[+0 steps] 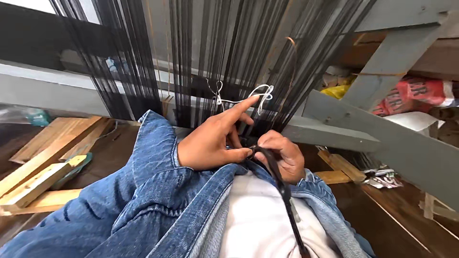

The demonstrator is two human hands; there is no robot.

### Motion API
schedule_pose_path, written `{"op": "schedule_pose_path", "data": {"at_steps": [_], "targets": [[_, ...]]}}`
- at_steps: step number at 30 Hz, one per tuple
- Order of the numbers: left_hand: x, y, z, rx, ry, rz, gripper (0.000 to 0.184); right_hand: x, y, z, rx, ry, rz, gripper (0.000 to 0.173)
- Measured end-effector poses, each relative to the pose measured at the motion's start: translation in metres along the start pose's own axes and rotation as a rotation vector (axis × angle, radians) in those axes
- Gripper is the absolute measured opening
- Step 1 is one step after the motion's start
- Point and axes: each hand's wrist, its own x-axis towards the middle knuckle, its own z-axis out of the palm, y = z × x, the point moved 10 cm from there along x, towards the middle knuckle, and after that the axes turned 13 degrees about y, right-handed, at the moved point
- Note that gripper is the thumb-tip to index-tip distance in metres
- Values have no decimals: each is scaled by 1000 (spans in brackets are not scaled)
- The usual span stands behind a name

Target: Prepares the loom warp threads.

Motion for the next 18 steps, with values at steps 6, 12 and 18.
{"op": "schedule_pose_path", "data": {"at_steps": [6, 12, 18], "targets": [[-20, 15, -3, 171, -90, 184, 60, -8, -34, 20, -35, -43, -94, 20], [-42, 17, 0, 360, -318, 244, 34, -29, -40, 49, -131, -40, -35, 23], [-66, 1, -4, 487, -560, 264, 29, -65, -26, 73, -7, 86, 33, 30]]}}
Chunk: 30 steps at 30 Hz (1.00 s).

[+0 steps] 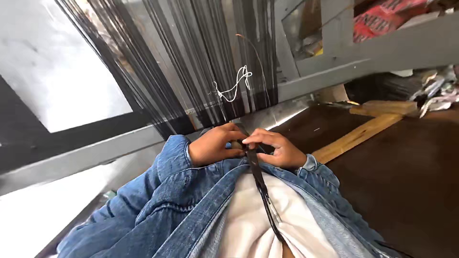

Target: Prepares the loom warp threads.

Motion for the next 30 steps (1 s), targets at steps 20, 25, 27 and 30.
{"op": "schedule_pose_path", "data": {"at_steps": [20, 25, 27, 30], "targets": [[-74, 28, -48, 276, 247, -25, 30, 10, 10, -22, -62, 288, -135, 21], [-107, 26, -48, 288, 426, -67, 28, 50, 10, -20, -517, 329, -169, 25], [-119, 21, -47, 283, 430, -81, 28, 75, 8, -9, -701, 309, -164, 30], [-128, 13, -55, 290, 425, -89, 28, 108, 18, 3, -942, 290, -117, 25]]}}
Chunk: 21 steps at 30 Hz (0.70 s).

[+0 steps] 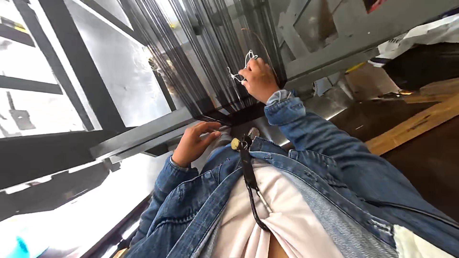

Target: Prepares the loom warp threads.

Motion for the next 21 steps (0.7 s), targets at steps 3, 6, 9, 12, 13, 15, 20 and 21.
{"op": "schedule_pose_path", "data": {"at_steps": [3, 6, 9, 12, 13, 15, 20, 21], "targets": [[8, -3, -15, 11, -19, 19, 28, 3, -4, 2, -33, 31, 8, 15], [22, -3, -31, 37, -49, 35, 27, -10, -14, -26, 304, 127, 3, 15], [41, -7, -41, 34, -80, 82, 26, -45, -24, -61, 635, 117, 106, 17], [69, -8, -38, 29, -131, 133, 24, -96, -35, -81, 860, 97, 233, 11], [79, -9, -34, 36, -151, 151, 26, -114, -36, -81, 904, 98, 269, 10], [100, -8, -24, 59, -192, 196, 26, -142, -32, -78, 921, 150, 342, 9], [154, -8, 8, 223, -239, 321, 27, -176, -31, -71, 842, 290, 487, 11], [164, -6, 15, 263, -236, 353, 27, -177, -31, -71, 811, 314, 515, 12]]}}
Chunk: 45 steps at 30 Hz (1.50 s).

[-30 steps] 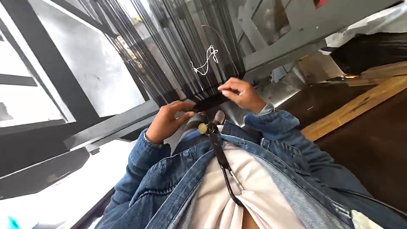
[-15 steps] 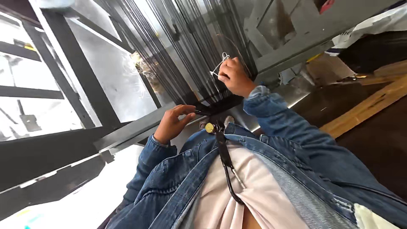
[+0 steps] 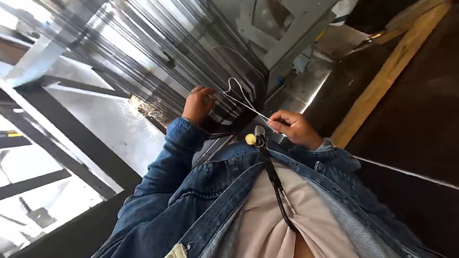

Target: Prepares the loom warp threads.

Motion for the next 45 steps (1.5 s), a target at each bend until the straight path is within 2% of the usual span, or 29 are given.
{"op": "schedule_pose_path", "data": {"at_steps": [8, 17, 22, 26, 33, 39, 45], "targets": [[39, 6, 35, 280, -191, 141, 20, -3, -7, 9, -159, 85, -96, 14], [50, 0, 36, 544, -249, 153, 24, -3, -9, 11, -245, 123, -133, 15], [53, -10, 42, 469, -398, 106, 25, -4, -1, 21, -266, 97, -125, 15], [57, -7, 47, 364, -483, 69, 18, -6, 5, 28, -306, 78, -145, 15], [64, -3, 43, 203, -452, -29, 17, -10, 14, 31, -311, 65, -134, 17], [59, 11, 38, 339, -383, 10, 16, -11, 16, 29, -313, 61, -118, 17], [57, 8, 35, 405, -388, 74, 17, -7, 18, 32, -311, 23, -138, 16]]}}
